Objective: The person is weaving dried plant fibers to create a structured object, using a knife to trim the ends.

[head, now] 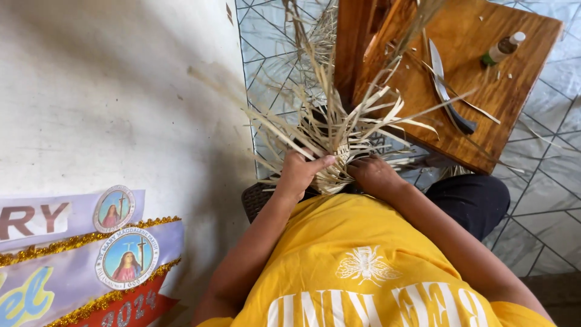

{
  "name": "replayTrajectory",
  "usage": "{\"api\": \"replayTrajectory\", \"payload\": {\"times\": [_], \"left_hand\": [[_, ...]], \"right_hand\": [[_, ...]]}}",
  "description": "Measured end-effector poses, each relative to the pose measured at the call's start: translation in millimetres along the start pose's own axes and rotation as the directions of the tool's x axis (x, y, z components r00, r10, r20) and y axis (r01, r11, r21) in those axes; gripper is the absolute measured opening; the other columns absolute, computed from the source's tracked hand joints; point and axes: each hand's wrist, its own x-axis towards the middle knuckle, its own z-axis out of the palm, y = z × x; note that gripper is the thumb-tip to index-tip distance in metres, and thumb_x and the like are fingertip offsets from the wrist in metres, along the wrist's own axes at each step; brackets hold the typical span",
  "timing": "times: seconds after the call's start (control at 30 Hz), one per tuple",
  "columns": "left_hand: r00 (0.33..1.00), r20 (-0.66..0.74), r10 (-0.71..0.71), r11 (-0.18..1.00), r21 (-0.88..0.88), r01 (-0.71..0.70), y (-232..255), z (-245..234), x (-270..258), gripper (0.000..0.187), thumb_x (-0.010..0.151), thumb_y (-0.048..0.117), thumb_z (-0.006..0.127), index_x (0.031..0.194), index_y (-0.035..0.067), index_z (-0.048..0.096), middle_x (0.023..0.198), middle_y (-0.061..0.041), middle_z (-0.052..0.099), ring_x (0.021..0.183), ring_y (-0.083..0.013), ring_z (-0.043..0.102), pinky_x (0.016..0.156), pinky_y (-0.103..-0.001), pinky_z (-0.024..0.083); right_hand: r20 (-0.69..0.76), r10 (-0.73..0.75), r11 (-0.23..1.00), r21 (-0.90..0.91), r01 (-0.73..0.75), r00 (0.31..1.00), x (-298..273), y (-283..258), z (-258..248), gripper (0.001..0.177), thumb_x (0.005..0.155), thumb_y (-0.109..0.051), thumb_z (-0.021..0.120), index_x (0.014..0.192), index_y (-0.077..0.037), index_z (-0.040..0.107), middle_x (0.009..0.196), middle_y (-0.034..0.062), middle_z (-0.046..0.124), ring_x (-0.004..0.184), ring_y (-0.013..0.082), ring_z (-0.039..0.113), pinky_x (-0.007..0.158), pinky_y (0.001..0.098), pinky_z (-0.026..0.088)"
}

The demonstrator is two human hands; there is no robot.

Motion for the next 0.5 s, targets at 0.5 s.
{"api": "replayTrajectory", "payload": {"times": [0.5], "left_hand": [[0.989, -0.146, 0.006, 1.000, -0.014, -0.008, 31, -20, -6, 0.022, 0.092, 0.018, 0.087, 0.092, -0.003, 0.079, 0.077, -0.012, 0.074, 0.073, -0.0112, 0.058, 0.069, -0.029, 0.051]], "right_hand": [[0.573, 0.200, 0.721, 0.463, -0.516, 0.795, -13, 14, -140, 0.080, 0.080, -0.043, 0.085, 0.150, -0.014, 0.058, 0.144, 0.0310, 0.060, 0.131, 0.0559, 0.058, 0.110, 0.0645, 0.048]]}}
